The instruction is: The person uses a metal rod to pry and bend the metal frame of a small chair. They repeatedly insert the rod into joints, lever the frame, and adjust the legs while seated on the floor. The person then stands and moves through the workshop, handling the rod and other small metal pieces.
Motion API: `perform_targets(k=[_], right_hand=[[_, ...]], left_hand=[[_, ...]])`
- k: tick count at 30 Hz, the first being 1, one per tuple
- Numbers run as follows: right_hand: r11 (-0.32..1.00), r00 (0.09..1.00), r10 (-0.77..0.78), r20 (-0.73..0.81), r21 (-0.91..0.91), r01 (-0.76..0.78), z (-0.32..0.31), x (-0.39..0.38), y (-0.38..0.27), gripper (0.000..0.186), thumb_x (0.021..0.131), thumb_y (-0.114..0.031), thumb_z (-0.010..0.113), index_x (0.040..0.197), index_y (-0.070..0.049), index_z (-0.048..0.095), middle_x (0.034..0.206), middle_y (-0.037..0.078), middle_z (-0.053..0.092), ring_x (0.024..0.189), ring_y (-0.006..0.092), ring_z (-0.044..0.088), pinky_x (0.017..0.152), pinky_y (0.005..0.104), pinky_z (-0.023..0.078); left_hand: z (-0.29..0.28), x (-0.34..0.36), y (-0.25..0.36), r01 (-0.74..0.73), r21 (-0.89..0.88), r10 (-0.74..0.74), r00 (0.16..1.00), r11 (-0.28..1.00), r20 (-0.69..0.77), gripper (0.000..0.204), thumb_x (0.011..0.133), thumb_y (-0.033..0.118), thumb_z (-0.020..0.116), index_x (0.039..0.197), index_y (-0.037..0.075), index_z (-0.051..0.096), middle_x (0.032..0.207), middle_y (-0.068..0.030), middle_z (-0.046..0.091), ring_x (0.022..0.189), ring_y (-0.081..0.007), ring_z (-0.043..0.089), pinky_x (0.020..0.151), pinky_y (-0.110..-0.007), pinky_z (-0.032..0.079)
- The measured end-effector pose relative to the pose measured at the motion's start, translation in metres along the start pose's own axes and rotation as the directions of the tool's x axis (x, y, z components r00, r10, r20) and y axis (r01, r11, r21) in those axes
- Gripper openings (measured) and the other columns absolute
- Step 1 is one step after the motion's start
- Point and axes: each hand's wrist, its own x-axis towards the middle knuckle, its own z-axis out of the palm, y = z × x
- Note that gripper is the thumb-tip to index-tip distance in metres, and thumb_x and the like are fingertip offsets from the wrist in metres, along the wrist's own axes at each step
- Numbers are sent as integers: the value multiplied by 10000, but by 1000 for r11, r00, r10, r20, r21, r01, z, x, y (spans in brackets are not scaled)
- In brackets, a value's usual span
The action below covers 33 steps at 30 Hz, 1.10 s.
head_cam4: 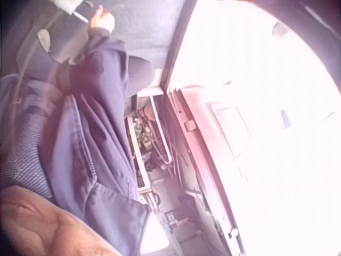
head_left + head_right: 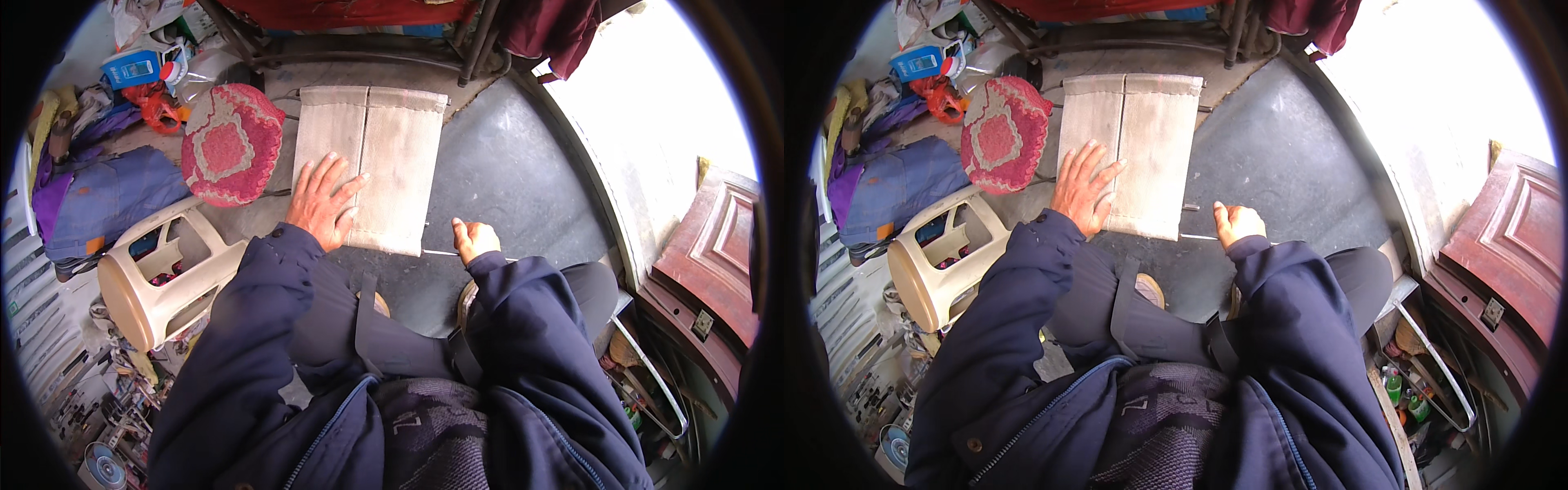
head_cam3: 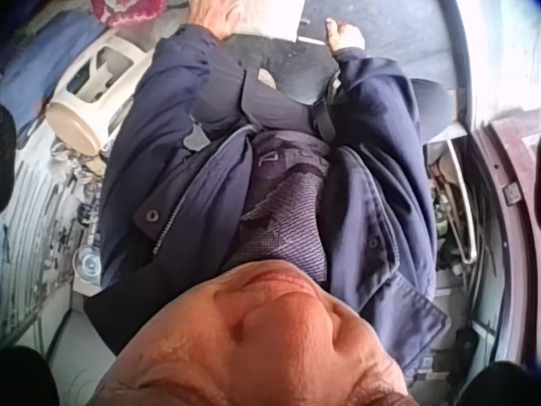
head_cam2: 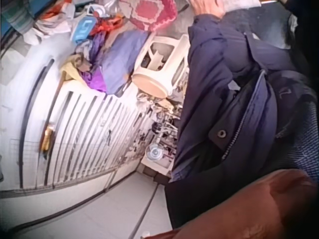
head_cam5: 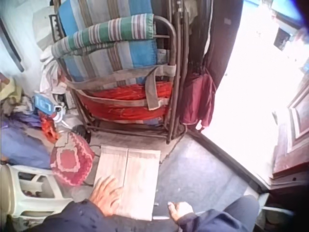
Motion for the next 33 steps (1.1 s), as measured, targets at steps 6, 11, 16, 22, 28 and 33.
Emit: perform_targets(k=[6, 11, 16, 22, 28, 33], right_hand=[[999, 987, 3, -162, 38, 3, 9, 0, 2, 448, 995, -385, 509, 766, -33, 664, 661, 233, 601, 670, 432, 631, 649, 490, 485], [995, 977, -77, -198, 54, 89, 10, -1, 2, 368, 977, -283, 562, 746, 1, 604, 605, 234, 528, 546, 421, 562, 541, 451, 419], [996, 990, -71, -121, 37, 76, 8, 1, 0, 349, 960, -274, 555, 710, -32, 568, 590, 221, 546, 573, 440, 591, 539, 477, 443], [971, 991, -113, -78, 202, 126, 23, 9, 12, 306, 946, -198, 559, 700, -21, 521, 554, 206, 495, 485, 403, 512, 495, 428, 405], [973, 987, -113, -112, 187, 133, 25, 11, 10, 300, 939, -189, 593, 699, -23, 523, 535, 196, 472, 452, 370, 487, 476, 414, 396], [968, 984, -128, -124, 201, 152, 14, 10, 1, 299, 945, -220, 597, 718, -34, 544, 561, 201, 509, 479, 373, 533, 500, 417, 423]], left_hand=[[-1, 2, -3, 3, -20, -3, 1000, 1000, 23, 660, 801, 182, 674, 1444, 182, 525, 1509, -214, 404, 1460, -417, 310, 1203, -597, 212], [-2, 4, -6, 36, -25, -35, 997, 999, 74, 644, 840, 273, 694, 1456, 221, 516, 1502, -188, 423, 1469, -389, 298, 1202, -601, 209], [-5, 8, -8, 39, -71, -33, 995, 997, 91, 676, 798, 236, 707, 1448, 192, 526, 1490, -202, 422, 1468, -407, 299, 1208, -607, 192], [4, 6, -13, 72, -106, -58, 989, 992, 134, 658, 804, 248, 714, 1438, 214, 538, 1486, -201, 406, 1468, -419, 293, 1197, -626, 188], [2, 10, -9, 77, -77, -64, 985, 994, 162, 695, 786, 219, 728, 1450, 214, 525, 1497, -207, 382, 1469, -426, 287, 1195, -636, 181], [-4, 15, -7, 49, -40, -44, 991, 998, 124, 669, 827, 251, 709, 1465, 222, 510, 1505, -190, 395, 1473, -406, 283, 1201, -609, 188]])
